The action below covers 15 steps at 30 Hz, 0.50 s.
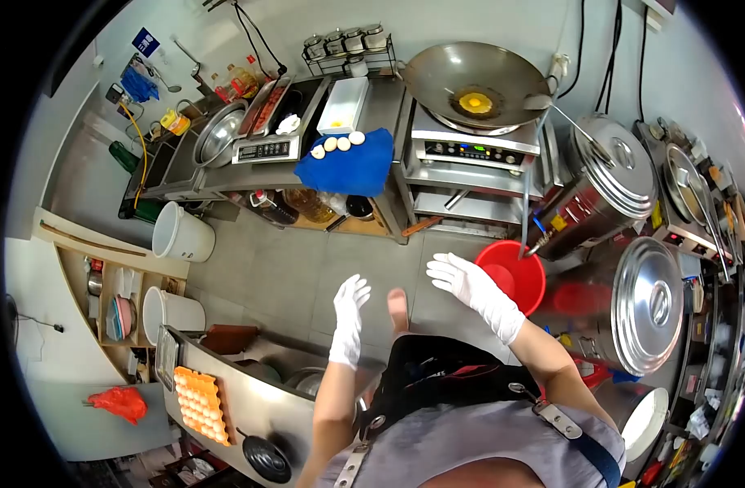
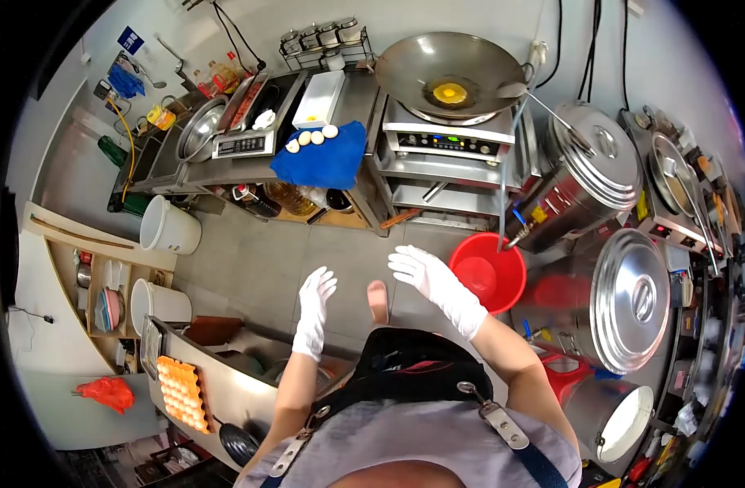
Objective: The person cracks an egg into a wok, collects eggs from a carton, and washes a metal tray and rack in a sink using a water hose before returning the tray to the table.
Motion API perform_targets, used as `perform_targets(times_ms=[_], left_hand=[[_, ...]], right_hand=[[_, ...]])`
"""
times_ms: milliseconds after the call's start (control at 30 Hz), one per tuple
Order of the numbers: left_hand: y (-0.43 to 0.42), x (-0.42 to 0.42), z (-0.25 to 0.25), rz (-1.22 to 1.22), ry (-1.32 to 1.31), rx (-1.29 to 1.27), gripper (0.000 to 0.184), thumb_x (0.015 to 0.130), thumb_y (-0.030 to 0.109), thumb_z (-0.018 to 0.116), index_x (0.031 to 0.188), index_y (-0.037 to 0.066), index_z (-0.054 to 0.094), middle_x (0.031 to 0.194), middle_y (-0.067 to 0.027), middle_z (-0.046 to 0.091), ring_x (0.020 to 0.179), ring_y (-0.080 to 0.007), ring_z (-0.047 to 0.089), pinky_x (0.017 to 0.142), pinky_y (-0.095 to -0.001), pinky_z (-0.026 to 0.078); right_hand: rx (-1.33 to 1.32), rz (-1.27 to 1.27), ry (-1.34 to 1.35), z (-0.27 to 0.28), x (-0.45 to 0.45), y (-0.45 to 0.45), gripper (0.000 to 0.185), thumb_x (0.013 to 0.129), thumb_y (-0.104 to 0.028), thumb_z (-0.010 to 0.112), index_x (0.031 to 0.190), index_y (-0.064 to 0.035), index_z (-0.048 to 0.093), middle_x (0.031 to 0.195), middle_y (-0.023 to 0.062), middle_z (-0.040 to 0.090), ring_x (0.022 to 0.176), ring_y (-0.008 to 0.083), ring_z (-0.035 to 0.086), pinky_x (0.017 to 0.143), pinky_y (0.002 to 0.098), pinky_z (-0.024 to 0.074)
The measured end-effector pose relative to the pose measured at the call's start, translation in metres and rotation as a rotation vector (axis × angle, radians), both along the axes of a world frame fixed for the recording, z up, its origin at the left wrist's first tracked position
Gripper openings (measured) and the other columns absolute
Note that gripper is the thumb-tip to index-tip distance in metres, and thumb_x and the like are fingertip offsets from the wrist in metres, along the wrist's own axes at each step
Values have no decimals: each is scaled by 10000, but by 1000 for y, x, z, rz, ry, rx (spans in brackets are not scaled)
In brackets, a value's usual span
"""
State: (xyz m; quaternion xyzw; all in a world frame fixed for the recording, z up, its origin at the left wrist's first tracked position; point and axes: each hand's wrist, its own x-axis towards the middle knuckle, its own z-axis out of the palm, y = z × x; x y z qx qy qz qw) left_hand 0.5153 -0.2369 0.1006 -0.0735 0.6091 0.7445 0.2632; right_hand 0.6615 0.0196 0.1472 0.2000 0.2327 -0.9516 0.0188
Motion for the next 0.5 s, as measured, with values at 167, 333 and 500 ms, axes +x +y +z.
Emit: perform_targets(times_ms=[167, 333, 500], left_hand=[[71, -122, -68, -65, -273, 170, 435, 930, 228, 500, 1294, 0, 430, 1257, -190, 503, 1080, -310, 549, 923, -400, 455], [131, -213, -111, 2, -372, 171, 536, 916, 152, 510, 1367, -20, 275, 1358, -189, 348, 1182, -362, 446, 1002, -467, 399], [159, -283, -138, 85, -531, 209, 358, 912, 97, 498, 1240, -17, 412, 1250, -126, 463, 1152, -282, 476, 946, -382, 446]], right_hand=[[240, -71, -32, -29, -122, 16, 358, 929, -190, 541, 1258, -62, 480, 1210, 117, 572, 1119, 231, 550, 829, 386, 479], [287, -128, -108, -36, -245, 22, 354, 937, -199, 518, 1262, -68, 467, 1179, 104, 590, 1125, 237, 549, 833, 399, 471], [326, -92, -205, -49, -334, 20, 394, 941, -237, 510, 1287, -58, 447, 1185, 105, 591, 1130, 235, 542, 830, 379, 459]])
